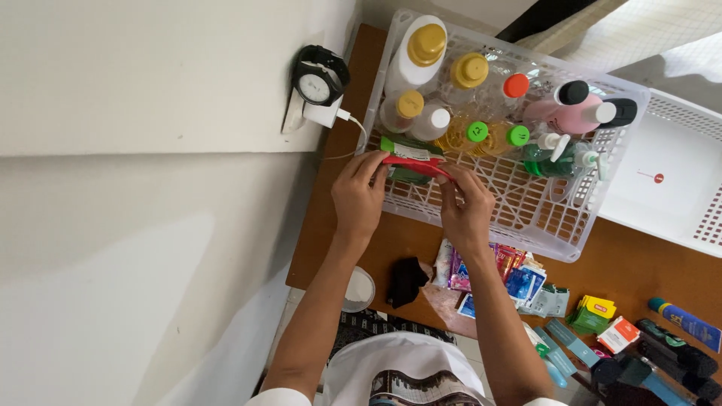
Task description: The person wipes various laundry-related items with a black cloth and places them into a white plastic basket. Items handled include a green pump bottle, a red and green sachet, a white tub, and several small packets, which are cleaned and then stored in the basket.
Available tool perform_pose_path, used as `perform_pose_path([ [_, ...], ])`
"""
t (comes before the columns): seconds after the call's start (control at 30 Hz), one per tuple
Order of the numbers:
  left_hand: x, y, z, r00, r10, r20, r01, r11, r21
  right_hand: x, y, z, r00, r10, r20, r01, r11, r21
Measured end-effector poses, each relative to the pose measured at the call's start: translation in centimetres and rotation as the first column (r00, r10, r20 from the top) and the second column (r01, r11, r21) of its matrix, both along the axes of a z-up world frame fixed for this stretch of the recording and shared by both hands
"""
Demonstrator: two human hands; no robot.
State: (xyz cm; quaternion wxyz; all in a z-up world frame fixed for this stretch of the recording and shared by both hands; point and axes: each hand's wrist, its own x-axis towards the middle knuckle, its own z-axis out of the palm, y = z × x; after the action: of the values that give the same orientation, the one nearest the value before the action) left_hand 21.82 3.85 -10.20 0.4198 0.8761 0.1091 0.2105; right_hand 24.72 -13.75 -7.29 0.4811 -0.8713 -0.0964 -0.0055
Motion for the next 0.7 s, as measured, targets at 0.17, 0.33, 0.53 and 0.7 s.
perform_pose_path([
  [0.17, -0.1, 0.1, -0.9, 0.999, 0.006, -0.039, -0.007, 0.999, -0.041, 0.0, 0.4, -0.4, 1.000, -0.023, -0.010, 0.023, 0.999, -0.046],
  [0.33, -0.2, 0.4, -0.7, 0.999, 0.014, -0.038, -0.017, 0.997, -0.072, -0.1, 0.7, -1.0, 0.999, -0.037, 0.026, 0.039, 0.996, -0.085],
  [0.53, -0.1, 0.6, -1.3, 0.998, -0.021, -0.053, 0.016, 0.997, -0.078, -0.2, 0.8, -1.5, 0.997, -0.044, 0.060, 0.047, 0.997, -0.066],
  [0.7, 0.1, 1.1, -0.5, 1.000, -0.011, -0.022, 0.009, 0.998, -0.066, -0.3, 1.2, -1.6, 0.993, -0.055, 0.103, 0.066, 0.992, -0.108],
])
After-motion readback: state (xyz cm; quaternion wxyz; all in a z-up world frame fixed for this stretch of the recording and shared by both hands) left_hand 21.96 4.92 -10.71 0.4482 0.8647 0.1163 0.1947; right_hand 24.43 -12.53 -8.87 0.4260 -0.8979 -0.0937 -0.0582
